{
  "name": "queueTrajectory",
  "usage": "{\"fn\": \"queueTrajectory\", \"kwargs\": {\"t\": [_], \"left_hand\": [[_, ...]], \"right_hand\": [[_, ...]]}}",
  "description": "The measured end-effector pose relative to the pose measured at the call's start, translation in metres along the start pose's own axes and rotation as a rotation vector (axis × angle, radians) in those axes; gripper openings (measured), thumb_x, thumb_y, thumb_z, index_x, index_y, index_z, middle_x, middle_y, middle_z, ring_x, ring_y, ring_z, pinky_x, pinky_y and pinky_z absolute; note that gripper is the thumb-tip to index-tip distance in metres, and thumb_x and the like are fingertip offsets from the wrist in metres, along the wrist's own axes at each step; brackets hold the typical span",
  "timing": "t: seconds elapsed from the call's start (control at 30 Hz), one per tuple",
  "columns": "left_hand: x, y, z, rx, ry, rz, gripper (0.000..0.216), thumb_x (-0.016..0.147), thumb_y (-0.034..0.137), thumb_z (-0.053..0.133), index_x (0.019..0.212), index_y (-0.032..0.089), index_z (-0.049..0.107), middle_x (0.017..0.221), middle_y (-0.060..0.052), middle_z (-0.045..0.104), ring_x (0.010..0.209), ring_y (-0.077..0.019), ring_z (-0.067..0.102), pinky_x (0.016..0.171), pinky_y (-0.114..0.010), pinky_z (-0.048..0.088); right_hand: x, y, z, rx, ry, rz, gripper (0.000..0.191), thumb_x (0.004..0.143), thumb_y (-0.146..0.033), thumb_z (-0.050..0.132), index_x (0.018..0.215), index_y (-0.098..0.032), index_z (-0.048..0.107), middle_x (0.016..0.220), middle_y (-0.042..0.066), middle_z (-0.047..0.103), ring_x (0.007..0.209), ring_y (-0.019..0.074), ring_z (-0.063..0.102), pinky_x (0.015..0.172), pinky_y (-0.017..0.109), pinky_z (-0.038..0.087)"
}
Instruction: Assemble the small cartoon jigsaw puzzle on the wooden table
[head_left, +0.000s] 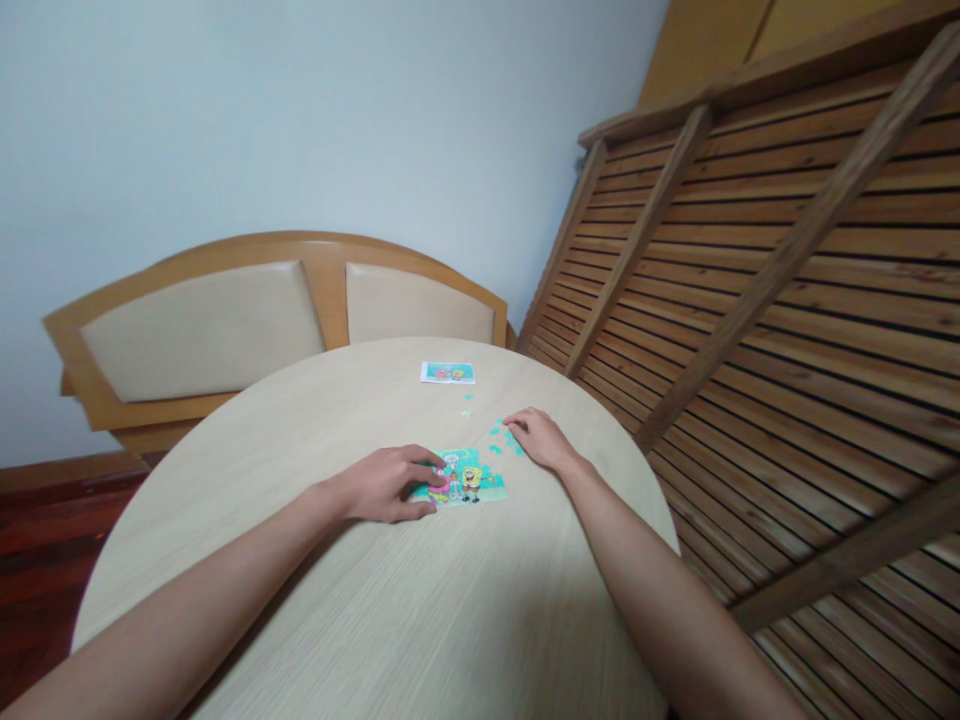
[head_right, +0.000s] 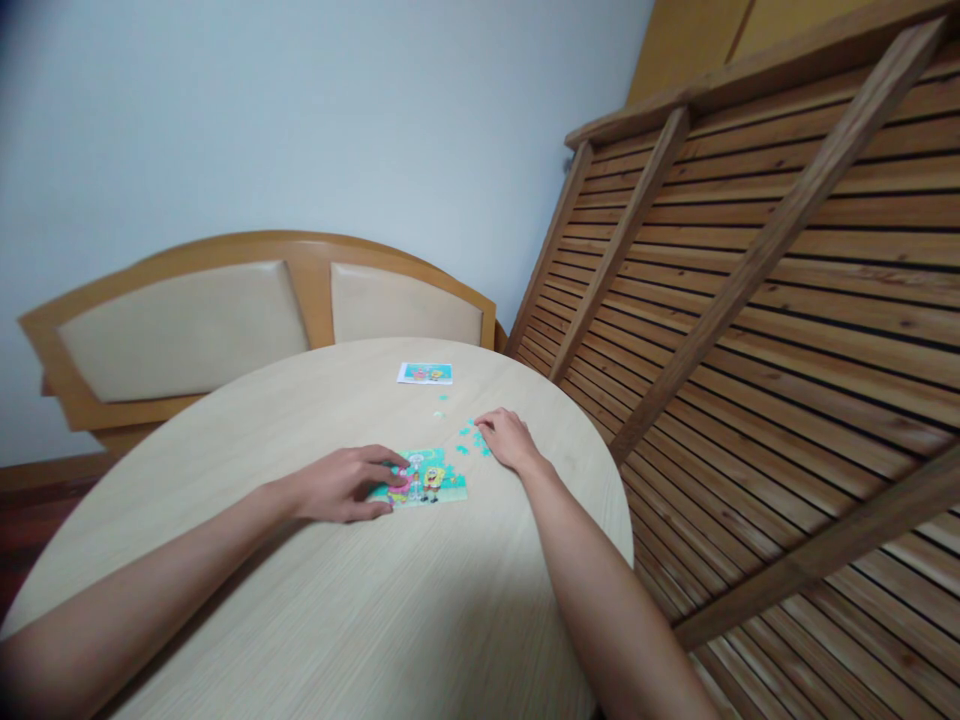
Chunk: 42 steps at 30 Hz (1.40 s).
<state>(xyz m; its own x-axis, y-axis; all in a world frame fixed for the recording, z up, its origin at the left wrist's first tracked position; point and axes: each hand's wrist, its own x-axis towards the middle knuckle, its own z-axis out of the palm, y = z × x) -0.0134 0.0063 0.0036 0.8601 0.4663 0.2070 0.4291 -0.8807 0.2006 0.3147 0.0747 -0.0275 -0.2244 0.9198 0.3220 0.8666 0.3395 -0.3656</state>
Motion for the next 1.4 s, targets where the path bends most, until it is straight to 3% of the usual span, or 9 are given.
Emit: {"fn": "queueTrajectory", "kwargs": {"t": [0.3,0.53,0.7,0.97,1.2,1.4], "left_hand": [[0.000,0.000,0.000,0.001,-0.010,-0.002,0.039,0.090,0.045,0.061,0.122,0.024,0.067,0.131,-0.010,0.062,0.117,-0.0268,0.061,0.099,-0.037,0.050],[0.000,0.000,0.001,-0.006,-0.009,-0.002,0.039,0.090,0.046,0.060,0.122,0.024,0.067,0.131,-0.010,0.062,0.117,-0.0266,0.061,0.099,-0.036,0.050],[0.000,0.001,0.000,0.001,-0.013,-0.010,0.039,0.089,0.045,0.061,0.121,0.023,0.068,0.131,-0.010,0.062,0.117,-0.0267,0.061,0.100,-0.036,0.050],[-0.001,0.001,-0.001,0.005,-0.002,-0.003,0.038,0.089,0.044,0.062,0.121,0.024,0.068,0.130,-0.010,0.063,0.116,-0.0261,0.062,0.099,-0.035,0.050],[-0.001,0.002,-0.004,-0.001,-0.008,-0.010,0.038,0.087,0.042,0.063,0.120,0.023,0.068,0.129,-0.010,0.063,0.115,-0.0263,0.063,0.099,-0.035,0.050],[-0.002,0.000,-0.003,-0.006,-0.015,-0.013,0.039,0.087,0.042,0.063,0.121,0.023,0.069,0.129,-0.010,0.063,0.115,-0.0269,0.062,0.099,-0.036,0.050]], "right_hand": [[-0.003,0.013,-0.005,0.060,-0.033,-0.056,0.028,0.094,-0.029,0.053,0.107,-0.022,0.076,0.110,0.008,0.072,0.102,0.0216,0.065,0.094,0.033,0.047],[-0.007,-0.006,-0.008,0.079,-0.063,-0.161,0.022,0.092,-0.031,0.059,0.105,-0.023,0.075,0.110,0.008,0.069,0.104,0.0214,0.062,0.095,0.035,0.045],[-0.006,-0.020,-0.001,0.038,-0.092,-0.186,0.026,0.095,-0.030,0.056,0.116,-0.023,0.069,0.121,0.008,0.067,0.113,0.0214,0.058,0.100,0.036,0.042],[0.033,-0.043,0.011,-0.171,-0.170,-0.088,0.037,0.100,-0.035,0.042,0.129,-0.023,0.061,0.136,0.010,0.058,0.121,0.0253,0.053,0.101,0.039,0.040],[0.066,-0.058,0.015,-0.342,-0.246,-0.020,0.049,0.100,-0.032,0.036,0.148,-0.028,0.042,0.138,0.014,0.055,0.123,0.0311,0.050,0.097,0.045,0.041],[0.063,-0.065,0.010,-0.374,-0.288,-0.030,0.040,0.100,-0.031,0.037,0.132,-0.028,0.061,0.134,0.013,0.058,0.121,0.0299,0.052,0.097,0.045,0.041]]}}
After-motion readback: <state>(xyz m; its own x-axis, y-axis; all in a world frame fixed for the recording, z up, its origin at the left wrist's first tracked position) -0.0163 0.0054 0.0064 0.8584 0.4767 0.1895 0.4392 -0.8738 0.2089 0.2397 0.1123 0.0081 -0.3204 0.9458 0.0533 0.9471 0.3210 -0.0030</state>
